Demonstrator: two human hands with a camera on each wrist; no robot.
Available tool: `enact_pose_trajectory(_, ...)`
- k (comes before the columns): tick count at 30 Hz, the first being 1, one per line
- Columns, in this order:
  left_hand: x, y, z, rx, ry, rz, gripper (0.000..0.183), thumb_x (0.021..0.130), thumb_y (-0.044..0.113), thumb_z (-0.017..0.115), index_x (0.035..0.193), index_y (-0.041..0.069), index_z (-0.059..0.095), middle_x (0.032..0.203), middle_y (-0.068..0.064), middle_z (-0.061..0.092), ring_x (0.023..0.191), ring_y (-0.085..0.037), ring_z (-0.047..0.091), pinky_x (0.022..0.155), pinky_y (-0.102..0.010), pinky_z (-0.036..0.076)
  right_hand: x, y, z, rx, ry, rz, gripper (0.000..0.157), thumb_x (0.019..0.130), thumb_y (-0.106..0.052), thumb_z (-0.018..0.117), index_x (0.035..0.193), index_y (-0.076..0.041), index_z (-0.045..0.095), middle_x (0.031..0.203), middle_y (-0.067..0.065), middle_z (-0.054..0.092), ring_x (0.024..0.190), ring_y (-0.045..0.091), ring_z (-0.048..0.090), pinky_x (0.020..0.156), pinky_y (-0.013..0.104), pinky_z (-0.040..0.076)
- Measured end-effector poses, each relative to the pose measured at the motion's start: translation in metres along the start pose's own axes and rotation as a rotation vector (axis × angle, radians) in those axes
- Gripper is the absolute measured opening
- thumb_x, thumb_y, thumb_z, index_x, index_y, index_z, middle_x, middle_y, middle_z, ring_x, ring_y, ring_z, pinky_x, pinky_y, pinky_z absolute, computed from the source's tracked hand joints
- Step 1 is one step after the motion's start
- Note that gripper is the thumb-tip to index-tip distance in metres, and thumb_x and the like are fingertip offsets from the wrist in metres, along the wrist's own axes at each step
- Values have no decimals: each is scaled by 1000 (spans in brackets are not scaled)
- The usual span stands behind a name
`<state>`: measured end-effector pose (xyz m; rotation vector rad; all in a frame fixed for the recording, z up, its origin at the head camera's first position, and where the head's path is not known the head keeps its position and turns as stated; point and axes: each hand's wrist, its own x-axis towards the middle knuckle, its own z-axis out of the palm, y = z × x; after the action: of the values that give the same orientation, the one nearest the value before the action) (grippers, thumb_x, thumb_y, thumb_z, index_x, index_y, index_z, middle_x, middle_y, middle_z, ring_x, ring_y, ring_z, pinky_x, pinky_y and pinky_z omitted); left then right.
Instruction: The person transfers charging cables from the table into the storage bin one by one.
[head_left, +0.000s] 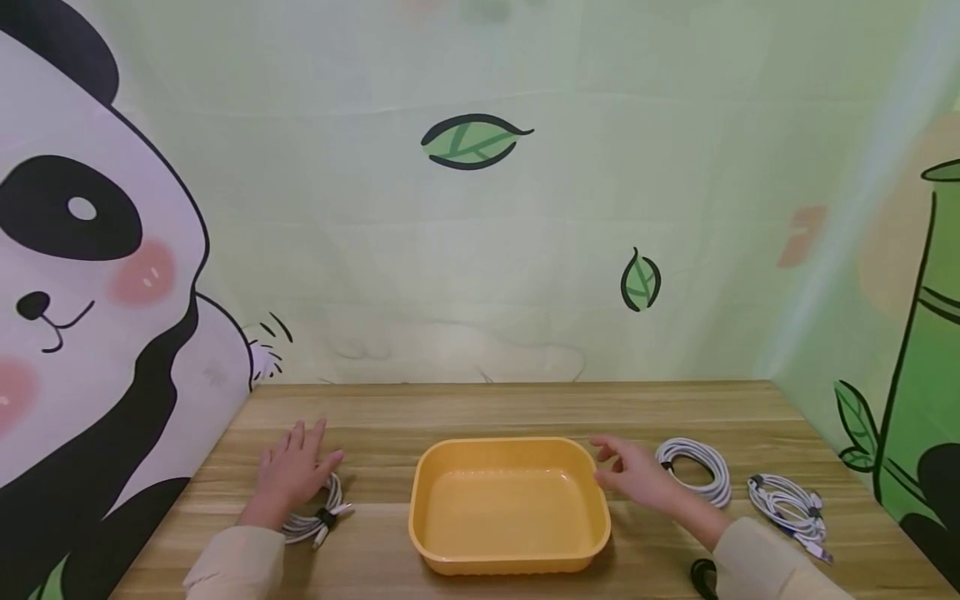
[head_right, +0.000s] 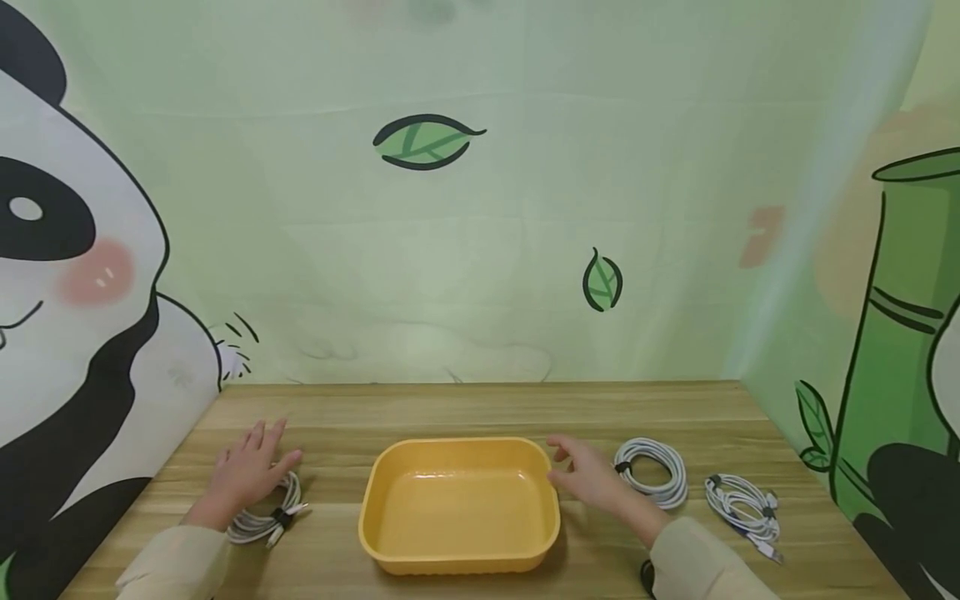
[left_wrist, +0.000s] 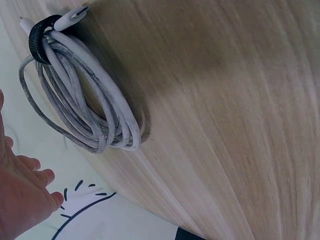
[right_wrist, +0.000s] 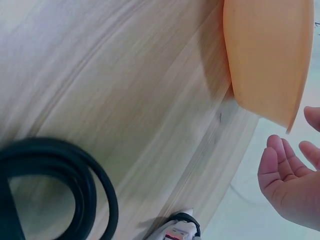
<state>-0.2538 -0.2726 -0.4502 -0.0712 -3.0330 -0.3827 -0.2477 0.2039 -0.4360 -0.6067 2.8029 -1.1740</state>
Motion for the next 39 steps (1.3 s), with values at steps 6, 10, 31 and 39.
enact_pose_trajectory(6, -1, -2, 1, -6, 2, -3, 69, 89, 49, 36, 139, 4, 20, 138, -33, 15, 123, -51, 18, 94, -68, 14, 0, -1, 2, 92, -12, 28, 45, 77, -3, 61, 119, 6, 47, 96, 18, 58, 71, 18, 50, 56, 23, 44)
enact_pose_trajectory(10, -1, -3, 2, -1, -1, -6, 68, 89, 46, 38, 139, 3, 20, 138, -34, 16, 123, -52, 18, 93, -69, 14, 0, -3, 2, 177, -33, 81, 47, 77, 0, 58, 121, 7, 44, 96, 20, 56, 72, 17, 50, 57, 28, 47)
enact_pose_trajectory(31, -2, -10, 7, 17, -25, -28, 67, 89, 46, 40, 138, 2, 23, 135, -33, 25, 120, -50, 28, 92, -66, 22, -1, -9, 11, 452, 2, 327, 51, 76, 5, 55, 125, 4, 40, 94, 15, 47, 69, 16, 50, 51, 32, 49)
enact_pose_trajectory(39, -4, -14, 7, 24, -35, -32, 66, 90, 44, 39, 137, 2, 23, 131, -31, 34, 113, -53, 35, 90, -64, 26, 0, -9, 13, 491, 19, 378, 49, 76, 6, 55, 123, 2, 42, 91, 12, 45, 64, 15, 50, 50, 29, 49)
